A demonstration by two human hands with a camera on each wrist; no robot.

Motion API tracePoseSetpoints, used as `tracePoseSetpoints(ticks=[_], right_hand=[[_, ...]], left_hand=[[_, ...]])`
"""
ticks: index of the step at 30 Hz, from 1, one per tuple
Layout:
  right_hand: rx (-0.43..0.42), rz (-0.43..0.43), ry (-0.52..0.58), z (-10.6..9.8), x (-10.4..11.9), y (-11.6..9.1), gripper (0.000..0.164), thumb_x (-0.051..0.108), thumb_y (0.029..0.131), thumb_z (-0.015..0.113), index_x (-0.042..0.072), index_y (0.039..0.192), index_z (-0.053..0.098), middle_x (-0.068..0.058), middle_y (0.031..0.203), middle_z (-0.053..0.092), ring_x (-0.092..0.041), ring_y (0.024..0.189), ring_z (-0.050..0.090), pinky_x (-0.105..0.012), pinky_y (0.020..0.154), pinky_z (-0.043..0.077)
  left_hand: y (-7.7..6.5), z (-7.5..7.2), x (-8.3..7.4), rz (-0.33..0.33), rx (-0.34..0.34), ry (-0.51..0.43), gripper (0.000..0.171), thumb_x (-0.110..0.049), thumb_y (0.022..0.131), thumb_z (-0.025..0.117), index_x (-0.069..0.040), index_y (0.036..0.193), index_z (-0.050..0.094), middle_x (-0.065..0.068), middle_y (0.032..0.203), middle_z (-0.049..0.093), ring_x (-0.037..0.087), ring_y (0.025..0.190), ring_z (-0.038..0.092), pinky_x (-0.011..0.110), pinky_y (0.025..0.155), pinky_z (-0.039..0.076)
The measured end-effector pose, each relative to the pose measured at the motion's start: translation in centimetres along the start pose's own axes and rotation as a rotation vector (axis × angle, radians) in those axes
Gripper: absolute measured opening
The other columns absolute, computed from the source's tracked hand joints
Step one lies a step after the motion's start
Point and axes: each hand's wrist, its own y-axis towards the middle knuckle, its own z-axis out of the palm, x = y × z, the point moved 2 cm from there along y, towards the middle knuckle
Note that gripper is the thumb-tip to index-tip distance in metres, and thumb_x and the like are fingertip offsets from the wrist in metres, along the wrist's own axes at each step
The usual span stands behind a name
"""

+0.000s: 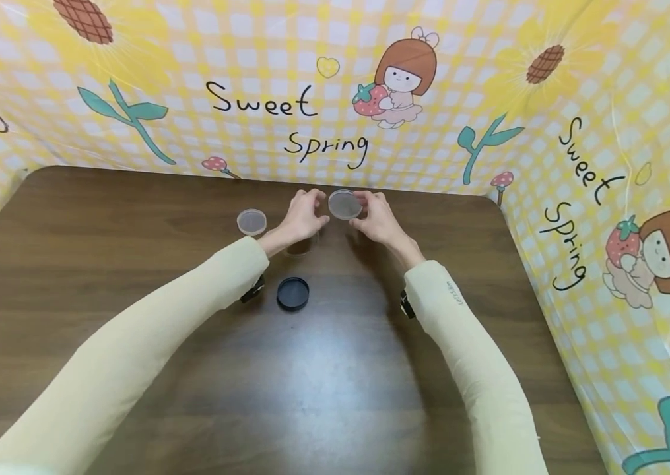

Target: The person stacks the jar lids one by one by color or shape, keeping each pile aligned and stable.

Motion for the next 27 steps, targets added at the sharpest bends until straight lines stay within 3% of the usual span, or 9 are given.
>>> tracePoseSetpoints(ticks=[9, 16, 21, 27], right_hand=[[-0.002, 0.03, -0.048, 0.2, -1.1, 2.1, 0.064, -0.002, 0.084, 0.07, -0.008, 0.14, 0.039, -0.031, 0.133, 0.038, -0.041, 0.114, 0.05, -0.043, 0.094, 0.045], [0.066, 0.036, 0.103, 0.3, -3.0, 3.5, 0.071, -0.008, 0.083, 0.069, -0.012, 0.143, 0.03, -0.031, 0.141, 0.036, -0.042, 0.121, 0.048, -0.04, 0.093, 0.048], [0.07, 0.058, 0.058, 0.3, -3.1, 4.1, 0.072, -0.005, 0.082, 0.071, -0.011, 0.143, 0.032, -0.03, 0.134, 0.044, -0.04, 0.12, 0.051, -0.042, 0.093, 0.047], [0.063, 0.117, 0.003, 0.3, -3.0, 4.4, 0.068, 0.002, 0.084, 0.073, -0.006, 0.142, 0.038, -0.025, 0.129, 0.051, -0.035, 0.116, 0.053, -0.041, 0.093, 0.046]], left_hand=[[2.6, 0.6, -0.3, -0.025, 0.052, 0.059, 0.063, -0.009, 0.081, 0.075, 0.001, 0.137, 0.046, 0.024, 0.134, 0.042, 0.043, 0.12, 0.037, 0.046, 0.101, 0.034], [4.0, 1.1, -0.4, -0.021, 0.14, 0.074, 0.077, -0.011, 0.078, 0.08, 0.002, 0.143, 0.04, 0.023, 0.138, 0.041, 0.042, 0.125, 0.035, 0.044, 0.104, 0.032], [4.6, 1.3, -0.6, 0.009, 0.162, 0.094, 0.073, -0.011, 0.078, 0.079, 0.005, 0.139, 0.043, 0.021, 0.133, 0.049, 0.037, 0.126, 0.037, 0.042, 0.106, 0.029], [4.5, 1.3, -0.7, 0.005, 0.176, 0.143, 0.062, -0.017, 0.086, 0.073, 0.006, 0.137, 0.045, 0.021, 0.131, 0.048, 0.036, 0.123, 0.039, 0.04, 0.103, 0.034]])
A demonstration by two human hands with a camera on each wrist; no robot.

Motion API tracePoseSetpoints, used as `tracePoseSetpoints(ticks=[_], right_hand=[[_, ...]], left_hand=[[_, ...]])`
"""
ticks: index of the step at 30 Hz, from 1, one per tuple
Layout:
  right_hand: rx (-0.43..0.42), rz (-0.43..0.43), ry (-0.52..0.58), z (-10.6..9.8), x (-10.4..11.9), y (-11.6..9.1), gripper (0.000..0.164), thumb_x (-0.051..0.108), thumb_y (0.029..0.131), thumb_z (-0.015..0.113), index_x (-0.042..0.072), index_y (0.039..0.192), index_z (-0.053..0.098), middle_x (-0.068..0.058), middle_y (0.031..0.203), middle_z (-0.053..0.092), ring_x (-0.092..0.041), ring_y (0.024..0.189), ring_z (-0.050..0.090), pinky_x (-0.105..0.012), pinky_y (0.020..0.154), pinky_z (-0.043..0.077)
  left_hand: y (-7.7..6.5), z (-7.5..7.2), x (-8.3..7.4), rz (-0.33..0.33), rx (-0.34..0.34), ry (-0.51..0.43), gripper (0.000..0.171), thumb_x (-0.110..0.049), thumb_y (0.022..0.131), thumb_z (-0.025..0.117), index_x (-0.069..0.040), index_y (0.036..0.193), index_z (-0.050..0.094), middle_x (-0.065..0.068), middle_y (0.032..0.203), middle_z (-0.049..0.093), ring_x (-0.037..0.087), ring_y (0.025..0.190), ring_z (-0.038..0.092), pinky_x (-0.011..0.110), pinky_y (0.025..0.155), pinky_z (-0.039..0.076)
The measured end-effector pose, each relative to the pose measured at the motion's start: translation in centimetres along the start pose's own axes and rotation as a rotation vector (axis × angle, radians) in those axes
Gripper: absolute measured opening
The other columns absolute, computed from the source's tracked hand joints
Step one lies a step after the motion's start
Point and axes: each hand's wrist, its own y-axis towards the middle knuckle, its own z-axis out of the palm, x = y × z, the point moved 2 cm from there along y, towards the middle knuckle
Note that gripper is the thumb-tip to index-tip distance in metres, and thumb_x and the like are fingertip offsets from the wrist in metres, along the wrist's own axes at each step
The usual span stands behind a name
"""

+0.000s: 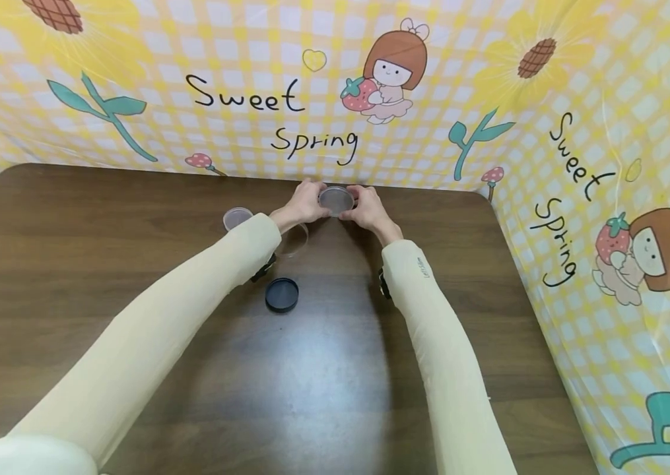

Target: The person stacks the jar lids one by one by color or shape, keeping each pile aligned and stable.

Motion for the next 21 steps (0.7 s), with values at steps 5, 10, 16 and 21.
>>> tracePoseSetpoints(ticks=[5, 10, 16, 21], right_hand=[[0.004, 0.001, -0.004, -0.3, -0.1, 0.1, 0.067, 0.002, 0.085, 0.072, -0.006, 0.142, 0.039, -0.025, 0.129, 0.052, -0.035, 0.115, 0.054, -0.04, 0.093, 0.046], [-0.003, 0.005, -0.016, -0.1, 0.0, 0.1, 0.064, 0.004, 0.085, 0.072, -0.006, 0.141, 0.041, -0.024, 0.128, 0.053, -0.034, 0.114, 0.054, -0.04, 0.092, 0.047], [-0.013, 0.008, -0.03, -0.1, 0.0, 0.0, 0.065, 0.004, 0.085, 0.073, -0.006, 0.14, 0.042, -0.025, 0.128, 0.052, -0.035, 0.113, 0.054, -0.04, 0.092, 0.047], [-0.028, -0.002, -0.008, -0.1, 0.2, 0.0, 0.066, 0.002, 0.084, 0.073, -0.005, 0.141, 0.042, -0.025, 0.127, 0.053, -0.035, 0.112, 0.055, -0.041, 0.09, 0.047]], left_hand=[[0.1, 0.1, -0.2, -0.012, 0.021, 0.013, 0.061, -0.019, 0.09, 0.069, 0.004, 0.14, 0.043, 0.022, 0.135, 0.041, 0.038, 0.125, 0.037, 0.04, 0.102, 0.035], [0.0, 0.2, 0.0, -0.017, 0.007, -0.002, 0.06, -0.017, 0.089, 0.069, 0.003, 0.14, 0.044, 0.022, 0.135, 0.041, 0.038, 0.124, 0.038, 0.04, 0.103, 0.035], [0.5, 0.8, 0.2, -0.019, -0.026, -0.013, 0.058, -0.014, 0.087, 0.072, 0.002, 0.137, 0.048, 0.021, 0.133, 0.044, 0.037, 0.123, 0.041, 0.04, 0.104, 0.032], [2.0, 1.7, 1.2, -0.019, -0.053, -0.002, 0.058, -0.015, 0.085, 0.074, 0.001, 0.135, 0.049, 0.021, 0.132, 0.043, 0.039, 0.12, 0.04, 0.04, 0.102, 0.033]])
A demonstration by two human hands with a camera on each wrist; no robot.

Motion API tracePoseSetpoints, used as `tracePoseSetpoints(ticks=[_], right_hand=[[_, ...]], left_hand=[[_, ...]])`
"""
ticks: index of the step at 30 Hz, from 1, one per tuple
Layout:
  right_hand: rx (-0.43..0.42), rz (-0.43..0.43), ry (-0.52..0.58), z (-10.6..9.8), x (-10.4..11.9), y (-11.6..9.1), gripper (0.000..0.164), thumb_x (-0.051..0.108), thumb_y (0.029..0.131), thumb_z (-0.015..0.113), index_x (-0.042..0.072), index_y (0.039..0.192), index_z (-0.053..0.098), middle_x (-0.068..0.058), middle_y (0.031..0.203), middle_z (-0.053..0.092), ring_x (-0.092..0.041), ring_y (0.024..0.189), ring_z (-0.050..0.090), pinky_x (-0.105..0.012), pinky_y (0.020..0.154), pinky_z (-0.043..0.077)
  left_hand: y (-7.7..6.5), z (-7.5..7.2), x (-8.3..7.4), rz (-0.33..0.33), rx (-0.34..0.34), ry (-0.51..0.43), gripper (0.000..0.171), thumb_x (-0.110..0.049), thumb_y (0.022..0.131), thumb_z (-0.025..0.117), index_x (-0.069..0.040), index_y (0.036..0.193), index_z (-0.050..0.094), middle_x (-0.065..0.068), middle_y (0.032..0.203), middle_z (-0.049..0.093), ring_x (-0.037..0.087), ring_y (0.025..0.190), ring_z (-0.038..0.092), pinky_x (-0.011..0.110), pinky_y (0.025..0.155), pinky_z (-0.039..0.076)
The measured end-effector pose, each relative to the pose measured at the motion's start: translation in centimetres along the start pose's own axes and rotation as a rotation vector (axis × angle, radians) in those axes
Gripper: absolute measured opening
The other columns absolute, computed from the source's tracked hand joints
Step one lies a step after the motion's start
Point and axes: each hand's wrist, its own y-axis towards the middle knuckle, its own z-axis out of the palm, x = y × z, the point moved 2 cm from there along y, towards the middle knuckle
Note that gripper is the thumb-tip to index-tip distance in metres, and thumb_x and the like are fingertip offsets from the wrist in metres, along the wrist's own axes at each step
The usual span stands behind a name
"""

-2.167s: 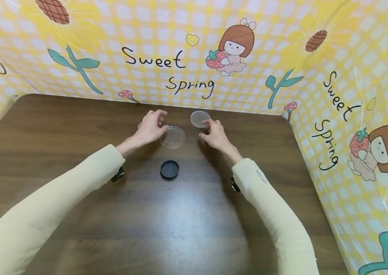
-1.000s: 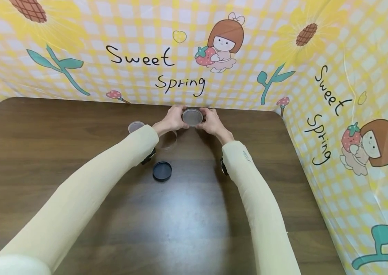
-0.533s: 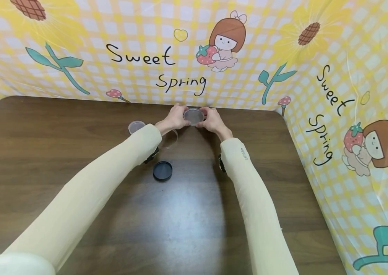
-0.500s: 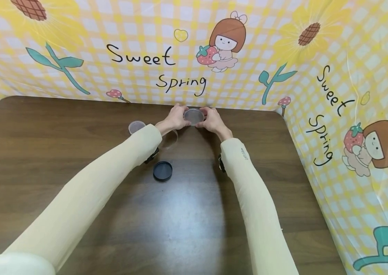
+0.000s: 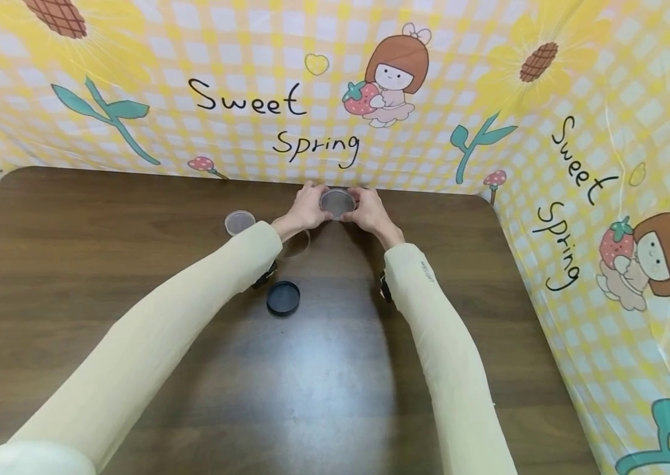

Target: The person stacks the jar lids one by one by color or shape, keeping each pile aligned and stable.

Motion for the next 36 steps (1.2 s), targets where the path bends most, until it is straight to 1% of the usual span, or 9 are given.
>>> tracePoseSetpoints(ticks=[4, 5, 9, 13, 16, 22, 29, 33, 36], right_hand=[[-0.002, -0.015, 0.006, 0.1, 0.2, 0.0, 0.065, 0.002, 0.084, 0.073, -0.006, 0.141, 0.042, -0.026, 0.126, 0.054, -0.035, 0.112, 0.055, -0.04, 0.09, 0.048], [-0.002, -0.015, 0.008, 0.1, 0.2, 0.0, 0.065, 0.002, 0.084, 0.073, -0.006, 0.141, 0.042, -0.026, 0.126, 0.054, -0.035, 0.112, 0.055, -0.04, 0.09, 0.048], [-0.01, -0.002, 0.036, 0.3, 0.1, -0.3, 0.065, 0.001, 0.084, 0.072, -0.006, 0.141, 0.042, -0.025, 0.126, 0.054, -0.035, 0.112, 0.055, -0.04, 0.09, 0.048], [-0.015, 0.012, 0.097, 0.5, 0.1, -0.6, 0.065, 0.001, 0.085, 0.072, -0.005, 0.142, 0.041, -0.025, 0.128, 0.054, -0.035, 0.115, 0.054, -0.04, 0.091, 0.047], [-0.017, 0.015, 0.118, 0.6, 0.2, -0.8, 0.065, 0.001, 0.085, 0.071, -0.004, 0.142, 0.041, -0.025, 0.128, 0.054, -0.035, 0.115, 0.055, -0.039, 0.091, 0.048], [-0.01, -0.004, 0.103, 0.4, 0.6, -1.3, 0.064, 0.001, 0.085, 0.072, -0.005, 0.141, 0.042, -0.025, 0.126, 0.055, -0.034, 0.113, 0.056, -0.039, 0.089, 0.048], [0.005, -0.014, 0.092, 0.2, 1.6, -1.9, 0.064, 0.001, 0.084, 0.072, -0.006, 0.14, 0.043, -0.025, 0.125, 0.056, -0.034, 0.112, 0.057, -0.038, 0.089, 0.048], [0.011, -0.003, 0.095, 0.1, 1.9, -2.2, 0.064, 0.001, 0.084, 0.073, -0.005, 0.14, 0.043, -0.024, 0.126, 0.056, -0.034, 0.113, 0.057, -0.038, 0.09, 0.048], [0.02, -0.006, 0.1, 0.2, 2.2, -2.4, 0.064, 0.002, 0.084, 0.073, -0.004, 0.14, 0.044, -0.023, 0.125, 0.057, -0.033, 0.112, 0.057, -0.037, 0.089, 0.048]], left_hand=[[-0.5, -0.4, -0.3, -0.013, -0.014, -0.021, 0.056, -0.014, 0.084, 0.074, 0.0, 0.133, 0.051, 0.02, 0.13, 0.045, 0.038, 0.119, 0.041, 0.04, 0.101, 0.035], [-1.3, -1.0, -0.9, -0.03, -0.001, -0.034, 0.055, -0.012, 0.085, 0.073, 0.001, 0.134, 0.05, 0.02, 0.131, 0.045, 0.038, 0.12, 0.041, 0.041, 0.102, 0.035], [-2.2, -1.3, -1.4, -0.019, -0.015, -0.062, 0.057, -0.011, 0.085, 0.073, 0.002, 0.135, 0.049, 0.02, 0.133, 0.045, 0.035, 0.122, 0.04, 0.04, 0.103, 0.033], [-2.7, -1.6, -1.5, -0.016, -0.039, -0.08, 0.06, -0.009, 0.085, 0.073, 0.003, 0.137, 0.047, 0.02, 0.134, 0.045, 0.035, 0.123, 0.039, 0.04, 0.104, 0.032], [-2.8, -1.7, -1.5, -0.01, -0.054, -0.093, 0.06, -0.008, 0.083, 0.075, 0.003, 0.136, 0.049, 0.021, 0.132, 0.046, 0.035, 0.122, 0.04, 0.041, 0.103, 0.033], [-3.2, -2.1, -1.3, 0.006, -0.041, -0.11, 0.058, -0.009, 0.082, 0.077, 0.003, 0.133, 0.052, 0.019, 0.128, 0.052, 0.031, 0.121, 0.041, 0.037, 0.101, 0.035], [-3.8, -2.8, -1.0, 0.008, -0.038, -0.154, 0.057, -0.009, 0.08, 0.079, 0.003, 0.13, 0.055, 0.017, 0.124, 0.056, 0.029, 0.121, 0.04, 0.036, 0.101, 0.033], [-4.2, -3.0, -0.9, 0.026, -0.05, -0.171, 0.058, -0.01, 0.08, 0.079, 0.004, 0.13, 0.055, 0.018, 0.123, 0.055, 0.029, 0.119, 0.041, 0.036, 0.099, 0.035], [-4.8, -3.2, -0.7, 0.029, -0.054, -0.182, 0.06, -0.011, 0.08, 0.079, 0.004, 0.132, 0.053, 0.019, 0.12, 0.053, 0.03, 0.114, 0.043, 0.036, 0.095, 0.039]])
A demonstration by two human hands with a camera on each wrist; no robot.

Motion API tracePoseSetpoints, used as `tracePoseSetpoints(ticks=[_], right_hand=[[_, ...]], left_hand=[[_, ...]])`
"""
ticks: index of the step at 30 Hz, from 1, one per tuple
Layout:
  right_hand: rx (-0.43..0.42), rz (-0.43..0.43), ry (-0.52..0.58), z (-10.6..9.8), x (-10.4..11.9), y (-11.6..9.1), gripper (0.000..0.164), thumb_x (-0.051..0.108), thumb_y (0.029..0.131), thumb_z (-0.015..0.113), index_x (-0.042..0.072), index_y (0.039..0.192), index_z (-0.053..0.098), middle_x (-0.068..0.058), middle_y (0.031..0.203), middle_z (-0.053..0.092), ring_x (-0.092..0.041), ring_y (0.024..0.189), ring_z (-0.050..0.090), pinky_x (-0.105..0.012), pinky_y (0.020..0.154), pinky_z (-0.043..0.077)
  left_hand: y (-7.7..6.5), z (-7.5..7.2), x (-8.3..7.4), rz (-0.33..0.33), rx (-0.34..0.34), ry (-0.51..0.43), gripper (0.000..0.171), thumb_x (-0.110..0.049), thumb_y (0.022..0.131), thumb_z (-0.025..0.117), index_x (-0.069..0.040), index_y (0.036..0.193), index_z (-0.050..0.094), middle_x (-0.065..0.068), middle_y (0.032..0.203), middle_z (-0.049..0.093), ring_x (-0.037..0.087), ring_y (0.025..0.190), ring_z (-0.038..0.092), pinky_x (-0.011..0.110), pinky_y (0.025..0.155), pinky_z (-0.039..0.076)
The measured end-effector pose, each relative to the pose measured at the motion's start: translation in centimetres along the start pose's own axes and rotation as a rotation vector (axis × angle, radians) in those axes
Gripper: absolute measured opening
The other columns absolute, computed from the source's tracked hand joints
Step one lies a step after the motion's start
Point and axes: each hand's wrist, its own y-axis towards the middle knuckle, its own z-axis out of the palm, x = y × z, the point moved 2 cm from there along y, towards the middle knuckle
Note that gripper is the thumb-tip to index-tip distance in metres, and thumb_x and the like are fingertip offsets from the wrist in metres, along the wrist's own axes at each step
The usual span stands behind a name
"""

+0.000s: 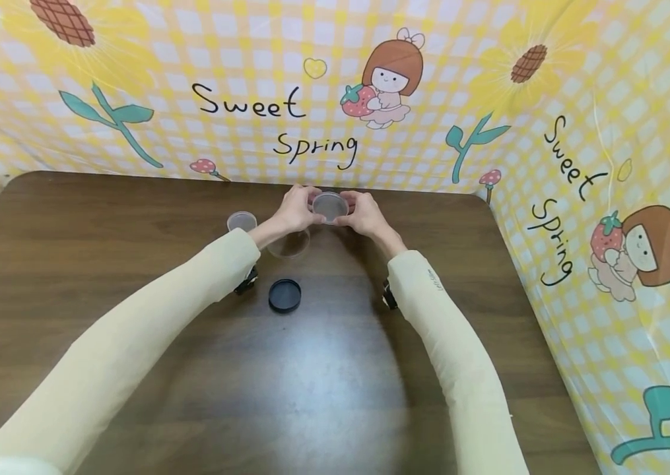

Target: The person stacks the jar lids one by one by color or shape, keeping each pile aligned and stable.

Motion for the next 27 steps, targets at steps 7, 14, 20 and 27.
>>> tracePoseSetpoints(ticks=[7, 14, 20, 27], right_hand=[[0.011, -0.034, 0.014, 0.2, 0.5, -0.5, 0.063, 0.0, 0.083, 0.073, -0.005, 0.139, 0.045, -0.023, 0.124, 0.058, -0.033, 0.11, 0.059, -0.036, 0.088, 0.049], [0.016, -0.069, 0.016, 1.0, 1.1, -1.2, 0.064, 0.0, 0.083, 0.073, -0.006, 0.139, 0.044, -0.023, 0.124, 0.058, -0.033, 0.107, 0.06, -0.035, 0.085, 0.05], [0.009, -0.095, 0.005, 1.4, 1.6, -1.5, 0.063, 0.0, 0.082, 0.075, -0.007, 0.137, 0.046, -0.023, 0.124, 0.058, -0.032, 0.105, 0.061, -0.036, 0.085, 0.05], [0.019, -0.089, 0.005, 2.1, 2.2, -1.8, 0.062, 0.0, 0.082, 0.075, -0.006, 0.136, 0.047, -0.023, 0.122, 0.06, -0.032, 0.104, 0.062, -0.037, 0.086, 0.05]], left_hand=[[-0.9, -0.3, 0.1, -0.008, -0.008, -0.023, 0.061, -0.011, 0.08, 0.079, 0.003, 0.133, 0.053, 0.019, 0.113, 0.051, 0.028, 0.106, 0.044, 0.036, 0.09, 0.041], [-2.1, -0.9, 0.3, -0.012, -0.009, -0.009, 0.06, -0.01, 0.079, 0.079, 0.004, 0.132, 0.053, 0.019, 0.115, 0.051, 0.029, 0.108, 0.045, 0.037, 0.091, 0.04], [-3.1, -1.6, 0.4, 0.005, 0.0, -0.015, 0.059, -0.011, 0.08, 0.079, 0.005, 0.13, 0.053, 0.02, 0.114, 0.05, 0.03, 0.106, 0.045, 0.038, 0.089, 0.042], [-3.7, -2.2, 0.9, 0.031, 0.002, -0.012, 0.06, -0.011, 0.078, 0.08, 0.005, 0.13, 0.053, 0.021, 0.114, 0.052, 0.03, 0.105, 0.046, 0.038, 0.089, 0.042]])
